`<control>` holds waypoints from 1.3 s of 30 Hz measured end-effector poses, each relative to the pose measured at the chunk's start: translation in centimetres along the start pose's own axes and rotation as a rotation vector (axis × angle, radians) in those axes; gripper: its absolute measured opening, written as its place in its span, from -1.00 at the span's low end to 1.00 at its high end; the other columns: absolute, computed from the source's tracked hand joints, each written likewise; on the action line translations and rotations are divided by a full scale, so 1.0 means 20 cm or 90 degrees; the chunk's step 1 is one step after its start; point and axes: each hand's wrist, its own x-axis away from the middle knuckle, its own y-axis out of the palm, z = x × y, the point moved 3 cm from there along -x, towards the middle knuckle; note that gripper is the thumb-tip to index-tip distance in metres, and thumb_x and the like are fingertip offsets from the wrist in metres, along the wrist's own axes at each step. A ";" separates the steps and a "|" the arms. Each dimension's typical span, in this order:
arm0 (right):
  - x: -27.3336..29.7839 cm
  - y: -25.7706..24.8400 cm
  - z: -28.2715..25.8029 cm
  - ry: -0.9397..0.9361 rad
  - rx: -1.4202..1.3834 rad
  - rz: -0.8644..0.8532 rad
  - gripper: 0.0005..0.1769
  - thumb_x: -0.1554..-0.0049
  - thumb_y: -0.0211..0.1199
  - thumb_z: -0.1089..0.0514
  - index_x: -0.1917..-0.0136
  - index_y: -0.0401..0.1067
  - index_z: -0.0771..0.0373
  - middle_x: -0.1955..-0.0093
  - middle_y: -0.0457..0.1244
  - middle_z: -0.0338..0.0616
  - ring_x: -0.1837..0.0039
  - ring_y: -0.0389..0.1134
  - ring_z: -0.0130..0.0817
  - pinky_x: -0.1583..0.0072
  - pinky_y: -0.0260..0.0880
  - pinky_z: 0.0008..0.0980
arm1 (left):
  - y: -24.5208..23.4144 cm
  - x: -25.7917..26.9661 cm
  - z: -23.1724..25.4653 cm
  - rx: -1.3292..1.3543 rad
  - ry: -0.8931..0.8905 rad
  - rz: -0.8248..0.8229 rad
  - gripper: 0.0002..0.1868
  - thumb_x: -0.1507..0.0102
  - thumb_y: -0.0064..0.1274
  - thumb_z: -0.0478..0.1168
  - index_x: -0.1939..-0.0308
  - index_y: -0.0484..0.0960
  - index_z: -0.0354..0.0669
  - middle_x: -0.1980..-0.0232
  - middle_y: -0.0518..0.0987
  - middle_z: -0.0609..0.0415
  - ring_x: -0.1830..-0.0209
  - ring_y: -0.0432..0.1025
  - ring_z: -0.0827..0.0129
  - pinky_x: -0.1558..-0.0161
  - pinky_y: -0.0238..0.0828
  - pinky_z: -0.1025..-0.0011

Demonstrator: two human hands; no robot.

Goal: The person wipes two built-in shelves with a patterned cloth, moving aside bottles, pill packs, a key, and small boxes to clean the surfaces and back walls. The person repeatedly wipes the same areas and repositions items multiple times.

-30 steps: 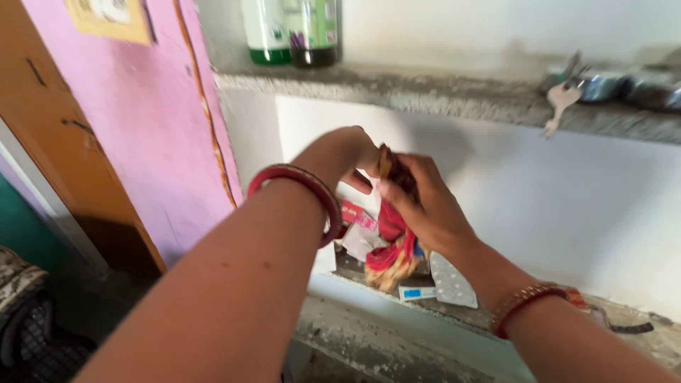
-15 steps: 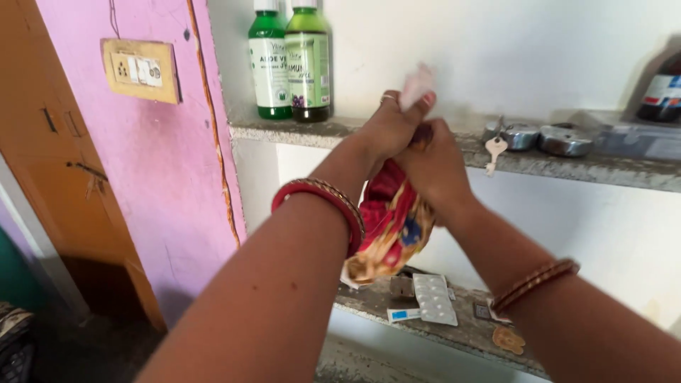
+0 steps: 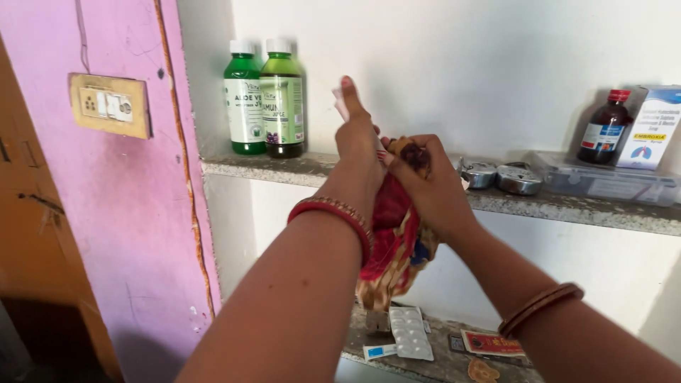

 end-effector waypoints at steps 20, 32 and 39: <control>-0.17 -0.27 0.12 0.033 0.151 0.133 -0.42 -0.05 0.42 -0.15 -0.26 0.39 0.05 -0.10 0.28 -0.06 -0.07 0.41 -0.26 -0.08 0.48 -0.20 | 0.25 -0.08 -0.06 0.169 0.157 -0.088 -0.76 -0.41 -0.43 -0.13 -0.12 0.26 0.03 0.21 0.42 0.04 0.36 0.39 0.33 0.36 0.40 0.30; -0.16 -0.31 0.09 0.120 0.371 0.186 -0.38 -0.04 0.41 -0.24 -0.31 0.42 -0.07 -0.16 0.19 -0.06 -0.14 0.41 -0.08 -0.11 0.46 -0.07 | 0.24 0.00 -0.05 -0.179 0.181 -0.126 -0.51 -0.41 -0.26 0.06 -0.35 0.36 -0.03 -0.16 0.53 -0.02 -0.03 0.56 0.27 0.10 0.70 0.38; -0.18 -0.35 0.03 0.126 0.381 0.191 -0.42 -0.04 0.40 -0.23 -0.29 0.46 -0.08 -0.21 0.21 -0.05 -0.17 0.41 -0.06 -0.14 0.45 -0.06 | 0.22 -0.12 -0.10 -0.162 0.154 -0.152 -0.49 -0.44 -0.27 -0.01 -0.42 0.32 -0.11 -0.16 0.58 -0.05 0.02 0.59 0.31 0.09 0.69 0.39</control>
